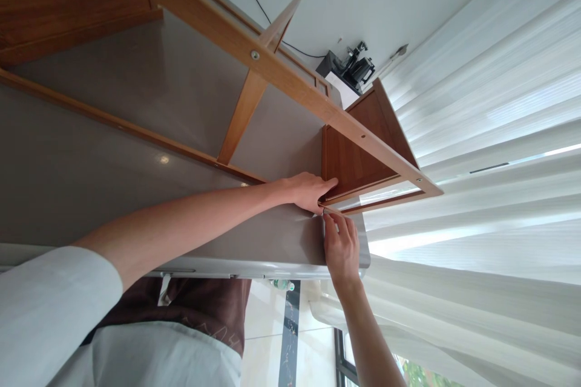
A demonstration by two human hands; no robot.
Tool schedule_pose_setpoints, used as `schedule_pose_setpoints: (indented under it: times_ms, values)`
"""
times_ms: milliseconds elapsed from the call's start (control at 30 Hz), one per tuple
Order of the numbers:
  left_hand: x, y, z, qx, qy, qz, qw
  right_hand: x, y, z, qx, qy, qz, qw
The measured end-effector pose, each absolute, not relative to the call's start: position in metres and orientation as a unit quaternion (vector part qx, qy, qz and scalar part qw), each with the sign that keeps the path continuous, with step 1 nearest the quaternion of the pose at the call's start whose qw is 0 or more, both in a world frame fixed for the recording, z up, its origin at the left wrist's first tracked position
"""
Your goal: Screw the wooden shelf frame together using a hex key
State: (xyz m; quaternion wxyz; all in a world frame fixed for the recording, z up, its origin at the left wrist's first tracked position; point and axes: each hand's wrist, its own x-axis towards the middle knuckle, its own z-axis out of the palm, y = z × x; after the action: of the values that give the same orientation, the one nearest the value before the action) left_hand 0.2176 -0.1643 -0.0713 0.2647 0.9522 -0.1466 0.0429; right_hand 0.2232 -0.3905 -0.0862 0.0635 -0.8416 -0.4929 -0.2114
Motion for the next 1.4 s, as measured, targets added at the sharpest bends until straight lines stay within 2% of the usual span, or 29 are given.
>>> schedule_pose_setpoints:
  times_ms: [500,733,1133,1400]
  values:
    - [0.218,-0.164,-0.071,0.953,-0.148,0.048,0.260,0.223,-0.387,-0.084,-0.830,-0.497,-0.249,0.048]
    - [0.217,-0.165,-0.070,0.953,-0.143,0.042,0.265,0.225,-0.388,-0.082,-0.824,-0.517,-0.230,0.026]
    - [0.216,-0.164,-0.069,0.954,-0.144,0.041,0.261,0.223,-0.382,-0.090,-0.860,-0.440,-0.213,0.145]
    - [0.214,-0.163,-0.066,0.954,-0.139,0.037,0.263,0.222,-0.385,-0.091,-0.861,-0.438,-0.200,0.164]
